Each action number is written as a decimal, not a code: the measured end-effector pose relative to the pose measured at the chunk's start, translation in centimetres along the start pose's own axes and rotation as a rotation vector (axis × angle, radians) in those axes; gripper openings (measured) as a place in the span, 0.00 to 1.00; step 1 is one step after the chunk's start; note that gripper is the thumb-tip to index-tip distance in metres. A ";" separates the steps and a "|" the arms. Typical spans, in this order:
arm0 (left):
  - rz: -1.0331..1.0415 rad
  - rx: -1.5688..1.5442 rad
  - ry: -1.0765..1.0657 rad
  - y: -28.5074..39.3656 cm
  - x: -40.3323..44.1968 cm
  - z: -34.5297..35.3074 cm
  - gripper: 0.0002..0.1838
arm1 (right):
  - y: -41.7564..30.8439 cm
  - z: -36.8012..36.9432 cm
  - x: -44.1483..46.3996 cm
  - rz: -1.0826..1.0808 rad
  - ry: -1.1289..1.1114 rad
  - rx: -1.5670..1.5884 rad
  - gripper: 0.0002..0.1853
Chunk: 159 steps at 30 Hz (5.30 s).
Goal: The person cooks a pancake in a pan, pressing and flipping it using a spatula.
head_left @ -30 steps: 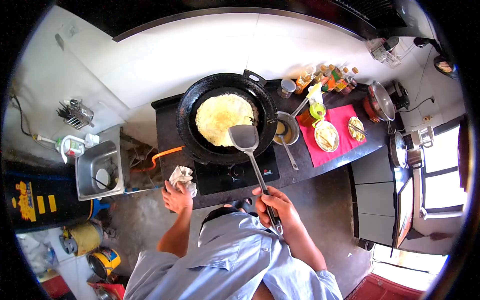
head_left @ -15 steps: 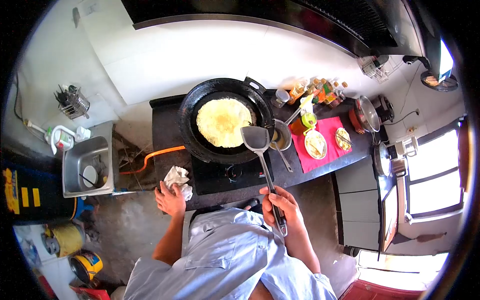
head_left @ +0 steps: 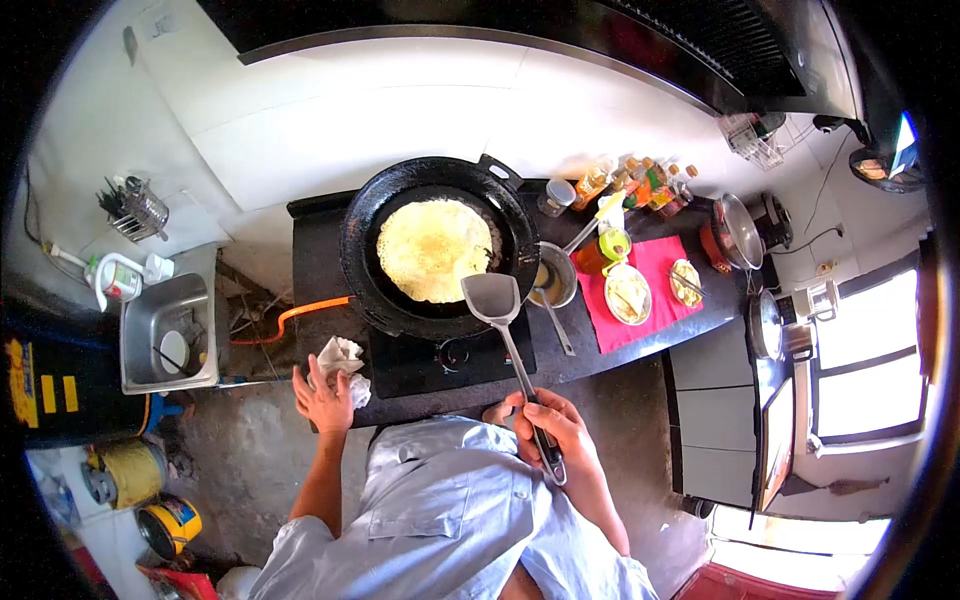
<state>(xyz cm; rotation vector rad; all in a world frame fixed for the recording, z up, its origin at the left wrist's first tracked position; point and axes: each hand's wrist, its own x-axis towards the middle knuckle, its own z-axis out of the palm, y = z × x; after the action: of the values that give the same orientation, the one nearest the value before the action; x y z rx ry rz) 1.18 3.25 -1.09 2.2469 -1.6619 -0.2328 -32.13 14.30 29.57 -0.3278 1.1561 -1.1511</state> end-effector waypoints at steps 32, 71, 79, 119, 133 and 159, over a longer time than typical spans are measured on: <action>0.397 0.075 0.012 0.4 1.1 -0.7 0.33 | 1.6 -0.6 4.0 0.050 -0.117 -0.040 0.16; 0.386 0.088 -0.009 0.6 1.1 -1.0 0.33 | 1.1 3.0 4.0 0.130 -0.143 0.087 0.14; 0.397 0.069 0.015 0.7 1.2 -0.8 0.33 | 1.9 2.7 3.8 0.115 -0.170 0.077 0.14; 0.369 0.093 -0.031 0.7 1.0 -1.0 0.33 | 2.4 2.9 3.0 0.159 -0.141 0.055 0.17; 0.382 0.086 -0.010 0.7 1.1 -0.9 0.33 | 2.4 3.2 3.0 0.145 -0.131 0.069 0.16; 0.386 0.076 0.005 0.7 1.1 -0.9 0.33 | 2.8 2.6 3.4 0.153 -0.142 0.062 0.18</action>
<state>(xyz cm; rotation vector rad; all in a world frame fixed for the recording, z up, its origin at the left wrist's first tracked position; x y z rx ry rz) 1.18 2.15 0.11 1.9207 -2.0859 -0.0688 -28.63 11.81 26.77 -0.2646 1.0018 -1.0113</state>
